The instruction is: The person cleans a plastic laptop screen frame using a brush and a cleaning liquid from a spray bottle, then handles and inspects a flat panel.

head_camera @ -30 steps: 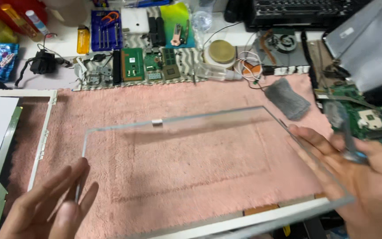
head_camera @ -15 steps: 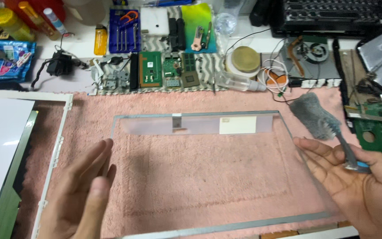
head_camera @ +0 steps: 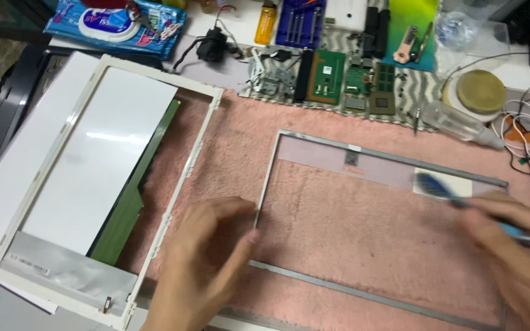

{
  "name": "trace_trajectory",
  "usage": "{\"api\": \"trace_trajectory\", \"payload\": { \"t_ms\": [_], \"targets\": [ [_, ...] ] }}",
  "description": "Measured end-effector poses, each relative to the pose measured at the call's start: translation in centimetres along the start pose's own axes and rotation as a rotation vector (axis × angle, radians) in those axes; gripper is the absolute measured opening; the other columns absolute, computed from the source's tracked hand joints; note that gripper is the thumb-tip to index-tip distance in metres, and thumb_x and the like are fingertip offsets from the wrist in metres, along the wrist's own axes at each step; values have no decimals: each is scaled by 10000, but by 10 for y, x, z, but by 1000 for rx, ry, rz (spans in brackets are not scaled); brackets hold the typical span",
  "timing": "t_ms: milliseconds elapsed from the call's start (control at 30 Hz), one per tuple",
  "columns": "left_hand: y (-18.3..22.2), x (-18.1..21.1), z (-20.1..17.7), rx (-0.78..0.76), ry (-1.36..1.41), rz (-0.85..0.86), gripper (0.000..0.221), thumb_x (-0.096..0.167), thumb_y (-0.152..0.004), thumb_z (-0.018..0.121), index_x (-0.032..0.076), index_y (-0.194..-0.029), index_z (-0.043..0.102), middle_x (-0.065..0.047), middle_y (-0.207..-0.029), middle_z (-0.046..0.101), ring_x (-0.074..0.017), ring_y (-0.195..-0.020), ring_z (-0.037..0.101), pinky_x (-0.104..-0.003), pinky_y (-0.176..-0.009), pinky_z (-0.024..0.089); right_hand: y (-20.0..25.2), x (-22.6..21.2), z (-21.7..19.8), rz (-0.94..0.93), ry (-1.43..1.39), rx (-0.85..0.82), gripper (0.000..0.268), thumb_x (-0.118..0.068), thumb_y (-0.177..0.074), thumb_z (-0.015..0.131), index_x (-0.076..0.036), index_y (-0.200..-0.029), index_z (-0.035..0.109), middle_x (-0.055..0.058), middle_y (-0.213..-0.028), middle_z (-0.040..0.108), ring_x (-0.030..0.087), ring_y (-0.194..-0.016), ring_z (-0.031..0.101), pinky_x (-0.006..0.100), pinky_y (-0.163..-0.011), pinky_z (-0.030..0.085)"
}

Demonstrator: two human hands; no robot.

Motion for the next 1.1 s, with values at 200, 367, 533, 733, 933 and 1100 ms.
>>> {"api": "trace_trajectory", "payload": {
  "t_ms": [200,367,533,733,933,1100],
  "targets": [
    [9,-10,-6,-125,-32,162,584,384,-1020,837,33,-1457,673,-129,-1401,733,-299,-1347,691,-440,-1199,526,-10,-116,139,-402,293,-374,326,-126,-965,849,-43,-1278,889,97,-1169,881,174,-999,812,281,-898,618],
    [13,-29,-4,-159,-45,227,618,483,-1002,843,72,-1425,656,-130,-1458,728,-389,-1543,608,-536,-1272,477,-54,-107,190,-733,262,-364,218,-68,-1087,883,-41,-1303,886,72,-1079,738,160,-966,689,273,-849,545],
    [17,-44,0,-179,-12,197,601,469,-1017,833,95,-1453,657,-84,-1484,740,-400,-1596,565,-540,-1279,469,-58,-102,202,-811,310,-411,266,-41,-1082,883,-10,-1346,870,90,-1064,751,167,-917,685,285,-828,518],
    [21,-55,6,-161,-45,172,602,533,-1029,817,155,-1474,667,-19,-1490,758,-371,-1599,580,-526,-1240,488,-55,-102,206,-857,306,-442,165,20,-1067,875,52,-1229,882,140,-1022,763,212,-903,695,322,-852,527],
    [21,-59,8,-140,-44,178,574,577,-1038,795,193,-1446,674,-9,-1494,753,-355,-1581,615,-507,-1231,503,-57,-101,207,-884,329,-458,143,18,-1040,906,26,-1181,886,135,-999,800,194,-844,664,317,-833,493],
    [21,-59,9,-144,-49,151,582,604,-1031,783,204,-1444,687,8,-1496,755,-334,-1579,622,-490,-1230,499,-55,-105,207,-934,370,-456,74,28,-1057,893,44,-1129,894,138,-959,768,217,-806,641,340,-820,452]
  ]
}}
Point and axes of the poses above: each hand's wrist, its own y-axis away from the middle knuckle, its own z-axis out of the palm, x = y × z, the point moved 1 cm from there along -y, towards the middle knuckle
